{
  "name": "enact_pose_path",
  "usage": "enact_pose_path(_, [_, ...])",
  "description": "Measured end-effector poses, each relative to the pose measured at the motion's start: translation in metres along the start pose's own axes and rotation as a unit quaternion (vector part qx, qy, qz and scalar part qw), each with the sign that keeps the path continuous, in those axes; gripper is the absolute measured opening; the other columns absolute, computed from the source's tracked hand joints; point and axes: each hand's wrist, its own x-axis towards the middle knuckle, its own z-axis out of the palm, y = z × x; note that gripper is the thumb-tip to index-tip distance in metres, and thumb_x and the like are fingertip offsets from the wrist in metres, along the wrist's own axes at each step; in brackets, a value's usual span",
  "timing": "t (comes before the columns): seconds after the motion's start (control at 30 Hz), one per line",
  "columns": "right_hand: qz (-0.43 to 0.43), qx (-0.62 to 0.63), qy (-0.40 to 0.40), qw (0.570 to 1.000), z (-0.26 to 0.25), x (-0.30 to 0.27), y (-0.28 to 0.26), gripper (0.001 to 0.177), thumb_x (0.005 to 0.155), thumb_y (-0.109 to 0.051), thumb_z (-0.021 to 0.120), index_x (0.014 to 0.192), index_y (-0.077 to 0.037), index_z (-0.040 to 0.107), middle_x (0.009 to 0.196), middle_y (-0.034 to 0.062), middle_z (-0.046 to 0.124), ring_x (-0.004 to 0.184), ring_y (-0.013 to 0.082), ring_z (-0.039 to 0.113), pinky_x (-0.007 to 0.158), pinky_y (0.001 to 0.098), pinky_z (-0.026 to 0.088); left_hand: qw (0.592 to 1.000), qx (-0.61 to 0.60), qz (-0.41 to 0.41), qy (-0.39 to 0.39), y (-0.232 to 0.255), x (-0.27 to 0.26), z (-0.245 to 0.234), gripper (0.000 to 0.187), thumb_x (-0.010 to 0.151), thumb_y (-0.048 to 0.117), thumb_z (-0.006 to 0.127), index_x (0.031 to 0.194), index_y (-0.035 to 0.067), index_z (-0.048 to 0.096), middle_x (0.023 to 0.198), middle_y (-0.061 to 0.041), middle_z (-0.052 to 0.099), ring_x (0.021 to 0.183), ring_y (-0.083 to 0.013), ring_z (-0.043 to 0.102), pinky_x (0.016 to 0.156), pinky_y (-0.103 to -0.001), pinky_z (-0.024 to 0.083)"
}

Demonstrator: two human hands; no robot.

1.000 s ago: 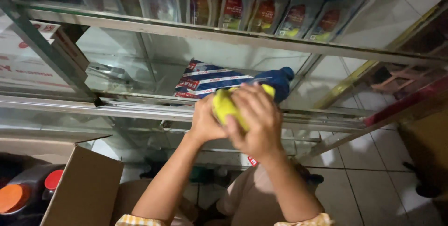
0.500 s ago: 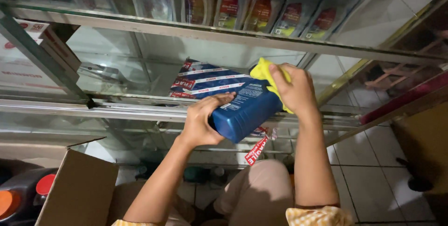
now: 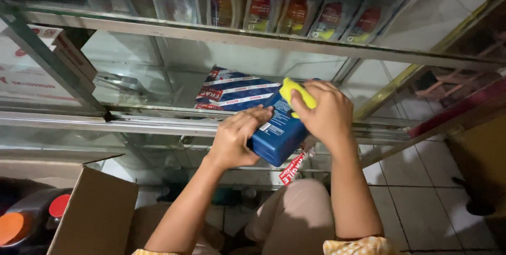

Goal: Cleaning motor oil bottles with a microfiber cloth and organizing them on a display shelf.

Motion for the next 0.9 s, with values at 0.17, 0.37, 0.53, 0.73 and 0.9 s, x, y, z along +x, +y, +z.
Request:
enact_pose_path(0.17, [0.076,0.025,0.097,0.992,0.016,-0.013,0.0,0.027,0.095,-0.032,0.071,0.097,-0.006,0.078,0.105,0.0094,0.077,0.105,0.0339,0.071,0.091,0.0455,0.055,0.995,0.046,0.024,-0.09,-0.006,-0.002,-0.005,0.063,0.056,0.015,0.079,0.116,0.002,0.068,0.123,-0.013,0.072,0.116,-0.0401,0.067,0.098,-0.05,0.055])
enact_pose_path(0.37, [0.093,0.07,0.198,0.973,0.05,-0.026,0.015,0.027,0.101,-0.027,0.066,0.105,-0.002,0.076,0.109,0.0143,0.074,0.104,0.0389,0.069,0.091,0.0464,0.054,0.981,0.086,-0.05,-0.165,-0.002,0.008,-0.013,0.108,0.045,0.05,0.094,0.139,0.012,0.057,0.152,-0.015,0.05,0.145,-0.0435,0.04,0.119,-0.068,0.018])
enact_pose_path(0.53, [0.103,0.019,0.19,0.976,0.052,-0.019,0.01,0.029,0.099,-0.033,0.07,0.104,-0.005,0.076,0.111,0.0102,0.075,0.104,0.036,0.07,0.09,0.0455,0.054,0.99,0.035,-0.128,-0.044,0.003,-0.006,0.007,0.147,0.037,0.057,0.099,0.151,0.002,0.024,0.153,-0.029,0.033,0.142,-0.0552,0.031,0.121,-0.066,0.023])
enact_pose_path(0.73, [0.047,-0.032,0.069,0.996,0.039,-0.013,-0.029,0.035,0.096,-0.036,0.068,0.11,-0.007,0.078,0.117,0.0105,0.075,0.111,0.0378,0.068,0.095,0.0482,0.052,0.978,0.054,-0.198,-0.045,-0.002,-0.011,0.018,0.158,0.035,0.035,0.104,0.154,-0.01,0.011,0.138,-0.033,0.037,0.129,-0.0538,0.041,0.116,-0.062,0.03])
enact_pose_path(0.9, [-0.059,-0.009,-0.006,0.998,0.046,-0.005,-0.053,0.043,0.096,-0.049,0.059,0.117,-0.015,0.076,0.129,-0.0012,0.072,0.12,0.0287,0.067,0.096,0.0426,0.053,0.984,0.105,-0.131,-0.052,-0.005,-0.013,0.015,0.134,0.05,0.036,0.092,0.15,-0.018,0.021,0.129,-0.03,0.043,0.113,-0.0466,0.046,0.104,-0.053,0.038])
